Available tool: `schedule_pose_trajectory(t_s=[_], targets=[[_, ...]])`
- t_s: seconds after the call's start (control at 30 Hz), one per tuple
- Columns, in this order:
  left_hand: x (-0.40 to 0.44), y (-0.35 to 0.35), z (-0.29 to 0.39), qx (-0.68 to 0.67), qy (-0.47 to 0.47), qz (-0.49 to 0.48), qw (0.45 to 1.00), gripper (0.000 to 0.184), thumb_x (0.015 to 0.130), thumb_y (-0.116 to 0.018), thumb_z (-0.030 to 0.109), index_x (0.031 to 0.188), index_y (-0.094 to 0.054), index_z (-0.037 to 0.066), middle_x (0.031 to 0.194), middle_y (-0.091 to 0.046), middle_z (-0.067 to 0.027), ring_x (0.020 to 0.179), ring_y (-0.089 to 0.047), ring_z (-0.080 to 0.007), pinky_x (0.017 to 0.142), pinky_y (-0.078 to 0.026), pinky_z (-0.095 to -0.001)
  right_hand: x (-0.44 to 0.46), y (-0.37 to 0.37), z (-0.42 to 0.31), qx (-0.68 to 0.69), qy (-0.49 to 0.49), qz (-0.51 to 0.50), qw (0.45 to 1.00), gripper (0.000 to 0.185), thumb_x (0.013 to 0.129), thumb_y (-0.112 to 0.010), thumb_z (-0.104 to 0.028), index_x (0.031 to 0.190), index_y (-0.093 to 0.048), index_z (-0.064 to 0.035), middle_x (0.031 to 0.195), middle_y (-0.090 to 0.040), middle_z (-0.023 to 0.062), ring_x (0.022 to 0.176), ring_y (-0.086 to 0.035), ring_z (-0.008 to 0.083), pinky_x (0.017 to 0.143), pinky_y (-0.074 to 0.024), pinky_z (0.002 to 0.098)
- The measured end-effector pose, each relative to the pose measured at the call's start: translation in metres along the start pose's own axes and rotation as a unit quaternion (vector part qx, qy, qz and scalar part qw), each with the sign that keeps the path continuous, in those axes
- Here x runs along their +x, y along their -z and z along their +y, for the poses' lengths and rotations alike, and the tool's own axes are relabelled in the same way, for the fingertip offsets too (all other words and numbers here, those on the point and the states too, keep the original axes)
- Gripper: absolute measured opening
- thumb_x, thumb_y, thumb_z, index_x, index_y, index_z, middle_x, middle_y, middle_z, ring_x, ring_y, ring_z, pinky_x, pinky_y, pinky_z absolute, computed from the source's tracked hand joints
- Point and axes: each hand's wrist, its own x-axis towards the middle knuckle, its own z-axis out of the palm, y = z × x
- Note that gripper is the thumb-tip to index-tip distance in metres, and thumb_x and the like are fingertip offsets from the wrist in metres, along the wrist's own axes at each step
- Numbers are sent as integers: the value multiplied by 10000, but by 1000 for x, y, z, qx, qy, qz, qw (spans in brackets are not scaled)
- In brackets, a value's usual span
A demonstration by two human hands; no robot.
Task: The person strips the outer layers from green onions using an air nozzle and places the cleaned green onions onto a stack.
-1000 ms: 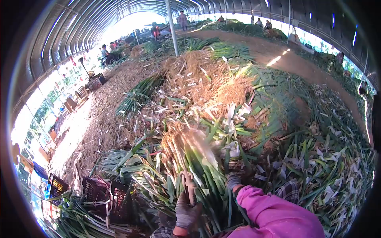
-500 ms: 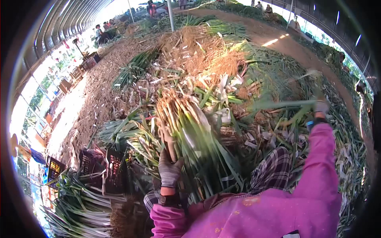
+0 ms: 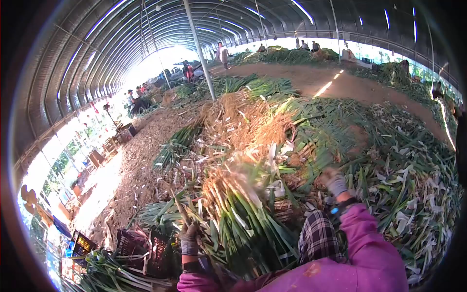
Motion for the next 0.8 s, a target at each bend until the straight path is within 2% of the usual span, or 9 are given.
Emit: schedule_pose_trajectory(t_s=[0.2,0.27,0.4,0.5,0.57,0.6,0.63,0.67,0.8], targets=[[-3,83,-89,97,107,126,981,300,703,-714,172,931,-585,28,642,-550,-30,538,-529,-134,491,-434,-292,-21,-69,-125,-69,166,-522,834,446,731,-624,-420,1026,-627,-85,994,-626,175,920,-589,338,803,-455,410],[-36,43,-56,83,83,110,987,272,720,-699,156,929,-582,29,602,-535,-40,470,-510,-132,425,-412,-278,-33,-53,-134,-117,188,-547,807,467,744,-603,-454,1043,-626,-95,1007,-626,169,943,-583,336,820,-449,411],[-56,32,-41,112,108,115,981,219,743,-681,183,863,-554,52,551,-511,-33,375,-457,-128,330,-351,-266,-41,-58,-143,-88,173,-574,795,515,715,-616,-425,1114,-600,-100,1096,-602,152,994,-571,322,842,-444,404],[-34,53,-40,202,100,104,969,375,709,-708,253,978,-597,17,653,-562,-40,536,-510,-142,487,-441,-297,-53,-47,-131,-30,160,-547,821,543,726,-628,-455,1133,-579,-99,1109,-592,166,1018,-560,329,868,-436,393],[15,101,-37,313,-118,96,938,324,732,-675,292,890,-611,16,668,-576,-41,538,-530,-166,471,-429,-333,-65,-19,-132,7,192,-442,876,469,733,-651,-412,1061,-609,-78,1084,-593,166,984,-565,329,862,-442,390],[6,76,40,193,-43,98,975,268,770,-630,306,810,-603,42,659,-593,-49,549,-557,-206,465,-433,-355,-70,-1,-132,65,180,-409,892,489,729,-662,-406,1076,-600,-68,1125,-565,169,1023,-544,329,891,-429,393],[45,110,60,527,-76,203,821,247,792,-598,316,762,-584,71,665,-602,-46,527,-534,-211,446,-411,-351,-73,1,-125,69,204,-377,901,494,726,-667,-408,1077,-597,-67,1125,-564,169,1030,-541,326,894,-426,395],[51,129,104,609,-74,245,751,231,790,-591,293,807,-582,62,703,-603,-60,566,-544,-215,477,-424,-352,-76,7,-111,71,222,-341,911,500,724,-671,-409,1078,-595,-66,1125,-563,169,1037,-538,322,898,-423,397],[83,154,251,634,-175,304,689,269,782,-563,200,989,-571,29,858,-611,-118,719,-582,-232,604,-476,-356,-92,69,-53,3,108,-261,959,493,712,-675,-402,1074,-593,-76,1154,-548,165,1094,-500,313,920,-411,396]])
